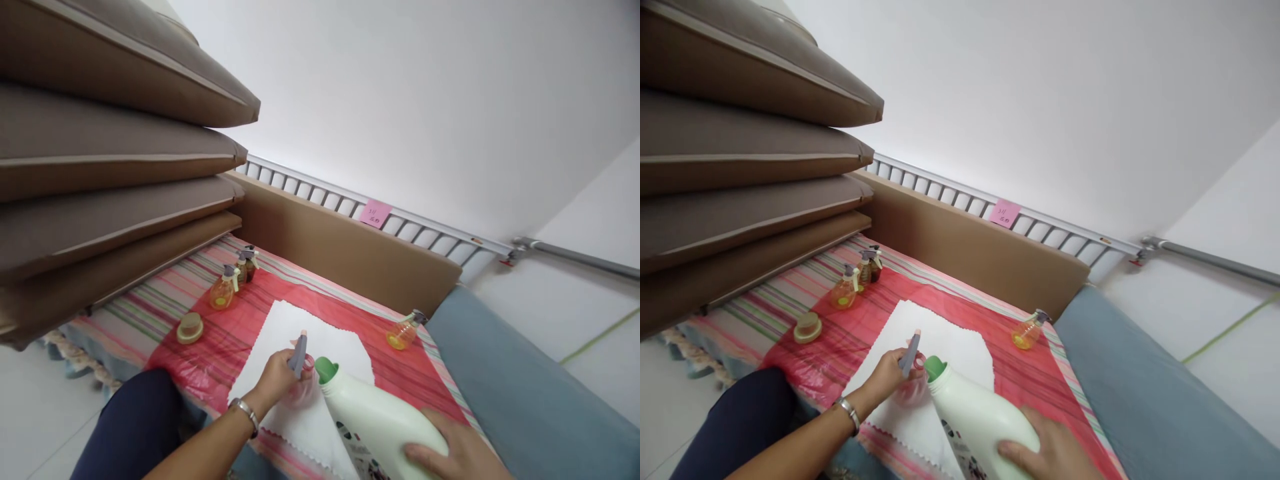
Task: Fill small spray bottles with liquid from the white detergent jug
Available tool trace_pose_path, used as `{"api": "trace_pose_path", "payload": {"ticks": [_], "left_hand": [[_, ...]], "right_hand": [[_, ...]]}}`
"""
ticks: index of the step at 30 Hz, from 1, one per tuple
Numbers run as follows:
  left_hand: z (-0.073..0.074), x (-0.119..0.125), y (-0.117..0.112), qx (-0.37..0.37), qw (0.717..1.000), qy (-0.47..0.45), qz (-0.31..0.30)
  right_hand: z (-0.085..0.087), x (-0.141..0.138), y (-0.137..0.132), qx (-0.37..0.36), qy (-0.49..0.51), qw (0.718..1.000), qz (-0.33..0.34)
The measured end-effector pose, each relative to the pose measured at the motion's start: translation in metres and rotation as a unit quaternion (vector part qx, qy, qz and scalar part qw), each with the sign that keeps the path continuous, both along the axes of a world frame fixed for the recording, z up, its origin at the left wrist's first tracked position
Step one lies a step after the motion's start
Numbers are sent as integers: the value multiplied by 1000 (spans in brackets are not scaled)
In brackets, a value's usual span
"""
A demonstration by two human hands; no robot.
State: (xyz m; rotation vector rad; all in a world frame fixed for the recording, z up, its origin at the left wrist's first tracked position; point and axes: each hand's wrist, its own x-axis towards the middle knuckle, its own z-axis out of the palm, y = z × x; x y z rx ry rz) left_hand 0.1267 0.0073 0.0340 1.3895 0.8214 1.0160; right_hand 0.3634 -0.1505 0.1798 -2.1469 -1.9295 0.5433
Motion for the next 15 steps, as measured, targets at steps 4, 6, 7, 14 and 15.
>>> {"api": "trace_pose_path", "payload": {"ticks": [4, 6, 7, 14, 15], "left_hand": [[-5, 0, 4, -7, 1000, 12, -2], [-8, 1, 5, -9, 1000, 19, -1], [-9, 1, 5, -9, 1000, 23, -1], [-8, 1, 1, -10, 998, 60, 8], [-7, 1, 0, -12, 998, 64, 10]], "right_hand": [[6, -3, 9, -21, -18, 999, 15], [8, -3, 14, -35, -38, 999, 13], [9, -3, 15, -38, -47, 998, 10], [23, -5, 21, -61, -82, 995, -3], [24, -6, 22, -63, -85, 994, -5]]}}
